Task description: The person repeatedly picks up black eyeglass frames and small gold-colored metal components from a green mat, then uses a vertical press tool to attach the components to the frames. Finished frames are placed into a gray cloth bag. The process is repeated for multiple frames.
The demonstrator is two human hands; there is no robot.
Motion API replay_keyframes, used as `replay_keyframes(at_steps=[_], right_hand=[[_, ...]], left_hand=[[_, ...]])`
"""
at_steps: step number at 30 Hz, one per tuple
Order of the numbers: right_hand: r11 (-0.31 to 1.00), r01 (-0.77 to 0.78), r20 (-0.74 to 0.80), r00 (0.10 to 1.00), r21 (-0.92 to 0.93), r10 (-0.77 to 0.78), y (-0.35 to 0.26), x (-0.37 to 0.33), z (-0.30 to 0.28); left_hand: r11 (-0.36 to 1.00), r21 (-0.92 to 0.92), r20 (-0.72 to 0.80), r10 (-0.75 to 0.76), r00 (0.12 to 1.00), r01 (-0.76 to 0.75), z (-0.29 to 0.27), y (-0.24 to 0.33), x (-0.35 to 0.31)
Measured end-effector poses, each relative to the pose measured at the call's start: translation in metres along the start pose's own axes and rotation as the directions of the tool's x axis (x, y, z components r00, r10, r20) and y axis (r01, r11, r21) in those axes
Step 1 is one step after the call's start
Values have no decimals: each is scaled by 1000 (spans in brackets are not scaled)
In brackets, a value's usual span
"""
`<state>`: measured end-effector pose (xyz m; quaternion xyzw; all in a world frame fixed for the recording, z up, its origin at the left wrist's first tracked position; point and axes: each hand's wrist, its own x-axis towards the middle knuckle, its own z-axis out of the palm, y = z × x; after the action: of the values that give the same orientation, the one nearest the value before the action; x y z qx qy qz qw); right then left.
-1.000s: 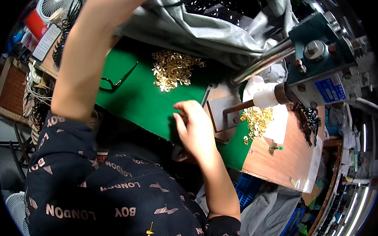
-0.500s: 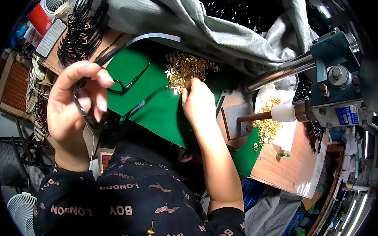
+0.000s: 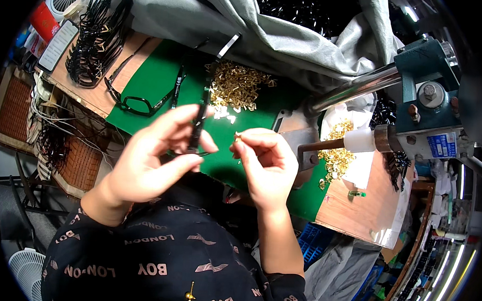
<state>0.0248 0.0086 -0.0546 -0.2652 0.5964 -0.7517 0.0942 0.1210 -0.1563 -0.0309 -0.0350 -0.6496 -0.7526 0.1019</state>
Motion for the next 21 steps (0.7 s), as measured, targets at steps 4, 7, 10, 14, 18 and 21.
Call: replay_keyframes(at_steps=[4,7,10,14,18,21], right_hand=[[974,156,37,988,-162,-152,-11,-9,-3],[910,289,100,957,-298,-271,-17,-12,-3],[896,285,70,958,-342,-278,-20,-14,-4],[837,254,-3,956,-484,-292,-20,-16,-3],[769,273,12,945,-579,-326,-21,-15,-5],[740,329,66,930,-587,-361,-23,-13,-6]], left_hand=[[998,-28,23,-56,998,56,18,-6,10],[992,102,52,-74,996,68,21,-7,14],[990,116,60,-83,995,76,24,-6,15],[997,70,-5,-26,1000,26,30,-9,14],[996,94,20,1,1000,-2,36,-10,14],[993,65,42,-101,994,98,36,-3,15]])
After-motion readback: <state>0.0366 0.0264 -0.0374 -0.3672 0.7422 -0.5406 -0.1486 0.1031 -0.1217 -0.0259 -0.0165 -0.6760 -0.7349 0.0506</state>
